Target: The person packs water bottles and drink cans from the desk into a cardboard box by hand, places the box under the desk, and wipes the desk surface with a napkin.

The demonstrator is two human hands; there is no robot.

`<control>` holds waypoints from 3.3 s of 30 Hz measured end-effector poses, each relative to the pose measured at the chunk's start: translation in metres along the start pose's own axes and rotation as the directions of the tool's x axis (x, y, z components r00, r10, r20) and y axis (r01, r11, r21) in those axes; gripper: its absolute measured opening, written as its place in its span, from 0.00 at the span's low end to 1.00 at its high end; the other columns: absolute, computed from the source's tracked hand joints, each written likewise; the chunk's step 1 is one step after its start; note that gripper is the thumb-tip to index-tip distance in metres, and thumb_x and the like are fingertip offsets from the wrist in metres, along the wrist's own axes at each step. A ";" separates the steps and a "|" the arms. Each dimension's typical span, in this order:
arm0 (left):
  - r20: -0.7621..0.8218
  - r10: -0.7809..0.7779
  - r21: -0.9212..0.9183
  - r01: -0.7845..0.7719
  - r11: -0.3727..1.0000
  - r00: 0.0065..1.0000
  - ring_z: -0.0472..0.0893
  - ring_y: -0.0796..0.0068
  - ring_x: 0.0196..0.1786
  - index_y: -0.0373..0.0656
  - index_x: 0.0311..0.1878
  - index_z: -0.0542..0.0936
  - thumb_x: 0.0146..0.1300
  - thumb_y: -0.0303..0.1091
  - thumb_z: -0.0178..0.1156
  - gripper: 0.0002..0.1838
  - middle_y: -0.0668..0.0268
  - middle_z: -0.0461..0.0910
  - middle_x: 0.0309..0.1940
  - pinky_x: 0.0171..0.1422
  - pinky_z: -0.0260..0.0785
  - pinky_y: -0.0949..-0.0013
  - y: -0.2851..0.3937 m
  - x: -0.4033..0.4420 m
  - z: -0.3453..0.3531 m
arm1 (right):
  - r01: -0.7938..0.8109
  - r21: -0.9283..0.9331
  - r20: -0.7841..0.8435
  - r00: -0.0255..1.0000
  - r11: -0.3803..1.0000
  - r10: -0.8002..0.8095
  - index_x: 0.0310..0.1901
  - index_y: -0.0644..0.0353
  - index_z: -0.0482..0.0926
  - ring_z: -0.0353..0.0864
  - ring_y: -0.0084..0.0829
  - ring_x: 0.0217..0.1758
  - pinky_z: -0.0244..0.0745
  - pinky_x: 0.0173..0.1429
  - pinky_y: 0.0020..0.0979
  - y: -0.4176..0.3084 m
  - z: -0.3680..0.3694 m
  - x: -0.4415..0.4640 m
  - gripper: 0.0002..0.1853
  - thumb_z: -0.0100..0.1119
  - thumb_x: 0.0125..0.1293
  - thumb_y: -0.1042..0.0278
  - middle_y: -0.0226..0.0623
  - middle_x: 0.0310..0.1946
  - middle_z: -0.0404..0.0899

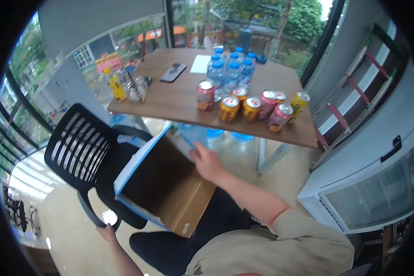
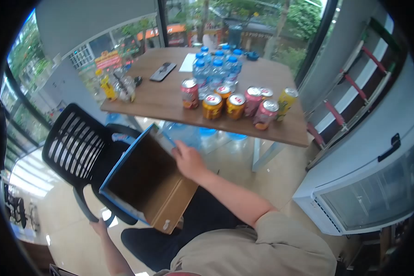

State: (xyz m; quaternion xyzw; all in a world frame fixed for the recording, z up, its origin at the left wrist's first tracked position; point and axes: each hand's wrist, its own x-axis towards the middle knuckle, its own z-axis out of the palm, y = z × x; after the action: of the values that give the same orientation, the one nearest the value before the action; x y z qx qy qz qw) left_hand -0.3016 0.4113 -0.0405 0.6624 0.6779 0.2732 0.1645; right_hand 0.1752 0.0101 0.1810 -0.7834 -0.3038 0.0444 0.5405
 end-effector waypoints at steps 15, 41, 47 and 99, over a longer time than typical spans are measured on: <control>-0.033 -0.119 -0.099 0.116 0.988 0.992 0.85 0.32 0.59 0.28 0.69 0.66 0.59 0.32 0.66 0.36 0.33 0.84 0.56 0.65 0.77 0.45 -0.008 -0.128 -0.040 | 0.038 0.007 0.151 0.988 0.999 -0.039 0.62 0.58 0.77 0.85 0.59 0.51 0.78 0.52 0.51 -0.025 0.042 -0.025 0.14 0.57 0.81 0.63 0.53 0.45 0.86; 0.128 0.217 -0.871 0.005 0.492 0.968 0.59 0.58 0.87 0.44 0.89 0.55 0.58 0.11 0.49 0.52 0.54 0.59 0.86 0.90 0.46 0.58 0.215 -0.229 -0.131 | 0.044 0.176 0.430 0.896 0.983 -0.117 0.74 0.62 0.71 0.87 0.42 0.58 0.80 0.62 0.43 -0.067 0.071 -0.028 0.27 0.60 0.81 0.57 0.49 0.63 0.82; -0.001 0.310 -0.771 -0.198 0.605 0.951 0.55 0.58 0.89 0.42 0.89 0.55 0.54 0.10 0.45 0.53 0.54 0.56 0.88 0.91 0.42 0.58 0.207 -0.214 -0.158 | 0.345 0.167 -0.070 0.939 0.924 -0.338 0.64 0.56 0.84 0.87 0.24 0.48 0.78 0.43 0.28 -0.097 -0.074 0.046 0.19 0.67 0.77 0.58 0.34 0.48 0.89; 0.067 0.294 -0.548 -0.211 0.810 0.953 0.54 0.51 0.90 0.50 0.86 0.61 0.66 0.10 0.44 0.45 0.58 0.62 0.85 0.91 0.47 0.56 0.193 -0.238 -0.156 | -0.959 0.256 0.928 0.280 0.123 0.244 0.62 0.51 0.70 0.91 0.45 0.48 0.89 0.54 0.49 -0.059 0.001 -0.181 0.30 0.48 0.82 0.30 0.49 0.49 0.85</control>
State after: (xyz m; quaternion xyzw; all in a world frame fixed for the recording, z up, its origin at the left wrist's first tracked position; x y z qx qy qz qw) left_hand -0.2204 0.1473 0.1643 0.6930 0.4664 0.4203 0.3544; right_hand 0.0024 -0.0702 0.1847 -0.3763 -0.0160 0.7202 0.5826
